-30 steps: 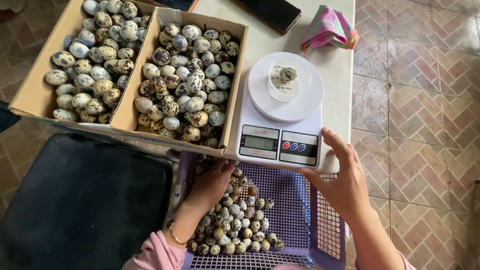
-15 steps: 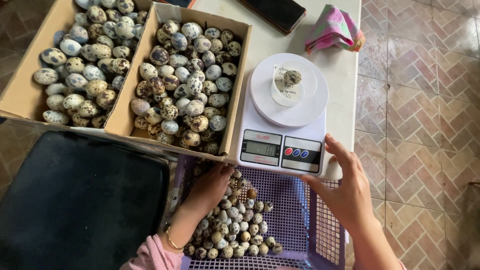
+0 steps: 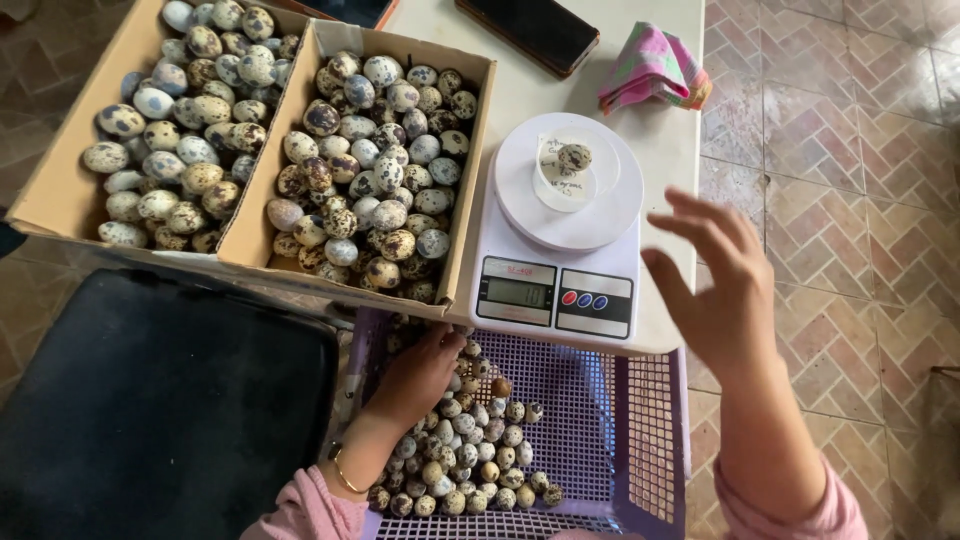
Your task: The person is weighing individual quail eggs on a digital scale and sorting them into cardboard boxes.
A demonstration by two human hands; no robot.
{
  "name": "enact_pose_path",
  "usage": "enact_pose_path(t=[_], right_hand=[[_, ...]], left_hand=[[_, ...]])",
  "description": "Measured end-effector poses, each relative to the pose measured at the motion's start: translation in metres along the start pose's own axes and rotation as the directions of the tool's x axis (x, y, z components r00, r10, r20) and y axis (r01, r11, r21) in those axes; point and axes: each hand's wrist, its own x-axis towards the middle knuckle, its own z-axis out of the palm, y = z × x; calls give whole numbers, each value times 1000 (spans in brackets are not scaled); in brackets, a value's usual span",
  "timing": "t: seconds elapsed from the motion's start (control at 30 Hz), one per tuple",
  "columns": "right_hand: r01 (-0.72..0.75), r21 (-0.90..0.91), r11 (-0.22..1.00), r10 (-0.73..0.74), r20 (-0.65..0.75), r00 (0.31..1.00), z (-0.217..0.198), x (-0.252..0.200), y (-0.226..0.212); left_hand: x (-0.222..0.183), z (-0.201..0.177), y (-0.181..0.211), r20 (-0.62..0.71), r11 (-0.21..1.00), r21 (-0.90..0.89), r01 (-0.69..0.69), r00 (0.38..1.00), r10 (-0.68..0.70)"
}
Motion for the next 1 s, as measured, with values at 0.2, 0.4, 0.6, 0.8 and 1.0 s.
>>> enact_pose_path(t=[0.2, 0.4, 0.6, 0.8, 1.0], right_hand=[[137, -134, 981, -130, 59, 990, 12, 71, 5], [211, -260, 942, -167, 180, 969, 39, 104, 26], [225, -328, 918, -148, 242, 959, 50, 111, 24], [259, -443, 858, -122, 314, 942, 54, 118, 19], [291, -395, 871, -166, 322, 932, 49, 121, 16]], left_hand=[[2, -13, 9, 147, 996, 6, 89, 985, -88], [2, -14, 9, 92, 998, 45, 36, 995, -40], [2, -21, 15, 92, 998, 51, 41, 995, -45], [1, -19, 15, 89, 993, 115, -1, 996, -9], [0, -29, 28, 151, 986, 161, 34, 987, -59]])
